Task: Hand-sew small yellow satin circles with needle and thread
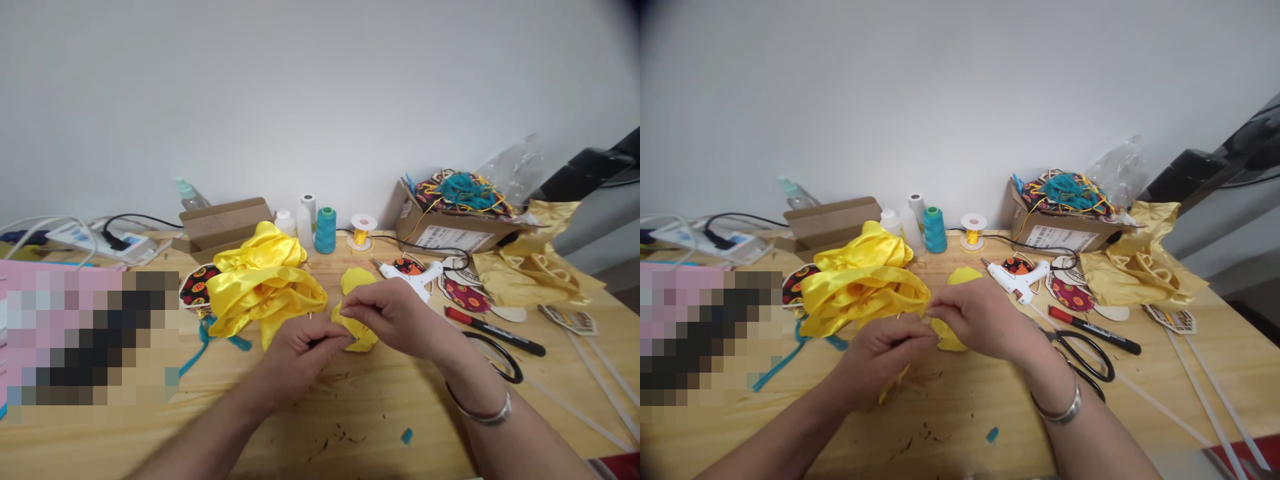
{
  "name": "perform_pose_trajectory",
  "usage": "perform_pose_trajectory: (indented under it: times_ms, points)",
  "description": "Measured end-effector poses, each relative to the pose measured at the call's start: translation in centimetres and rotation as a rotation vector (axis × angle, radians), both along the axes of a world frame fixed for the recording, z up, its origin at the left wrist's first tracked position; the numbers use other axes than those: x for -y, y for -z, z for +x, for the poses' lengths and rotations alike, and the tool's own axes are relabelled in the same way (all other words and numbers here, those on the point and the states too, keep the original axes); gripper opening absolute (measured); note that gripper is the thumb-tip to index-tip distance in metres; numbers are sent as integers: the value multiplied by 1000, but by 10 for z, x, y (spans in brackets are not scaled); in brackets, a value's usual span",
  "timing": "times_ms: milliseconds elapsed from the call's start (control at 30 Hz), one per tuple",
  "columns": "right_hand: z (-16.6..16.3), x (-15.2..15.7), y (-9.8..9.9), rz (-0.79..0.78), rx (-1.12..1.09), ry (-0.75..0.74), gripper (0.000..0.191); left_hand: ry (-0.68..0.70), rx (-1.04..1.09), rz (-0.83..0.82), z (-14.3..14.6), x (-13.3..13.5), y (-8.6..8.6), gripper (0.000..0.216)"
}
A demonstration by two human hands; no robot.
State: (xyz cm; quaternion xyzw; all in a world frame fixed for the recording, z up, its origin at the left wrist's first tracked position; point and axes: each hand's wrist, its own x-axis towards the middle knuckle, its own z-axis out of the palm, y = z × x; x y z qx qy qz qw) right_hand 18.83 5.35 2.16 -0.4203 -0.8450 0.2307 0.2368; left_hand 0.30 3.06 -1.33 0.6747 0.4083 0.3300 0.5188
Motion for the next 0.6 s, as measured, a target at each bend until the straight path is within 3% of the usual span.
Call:
perform_pose_trajectory:
  times_ms: [267, 600]
  points:
    - [-3, -8, 10, -191, -144, -10, 21, -354, 322, -216, -3, -5, 4, 8]
    - [-13, 6, 5, -115, -60, -41, 22, -495, 239, -223, 0, -8, 2, 10]
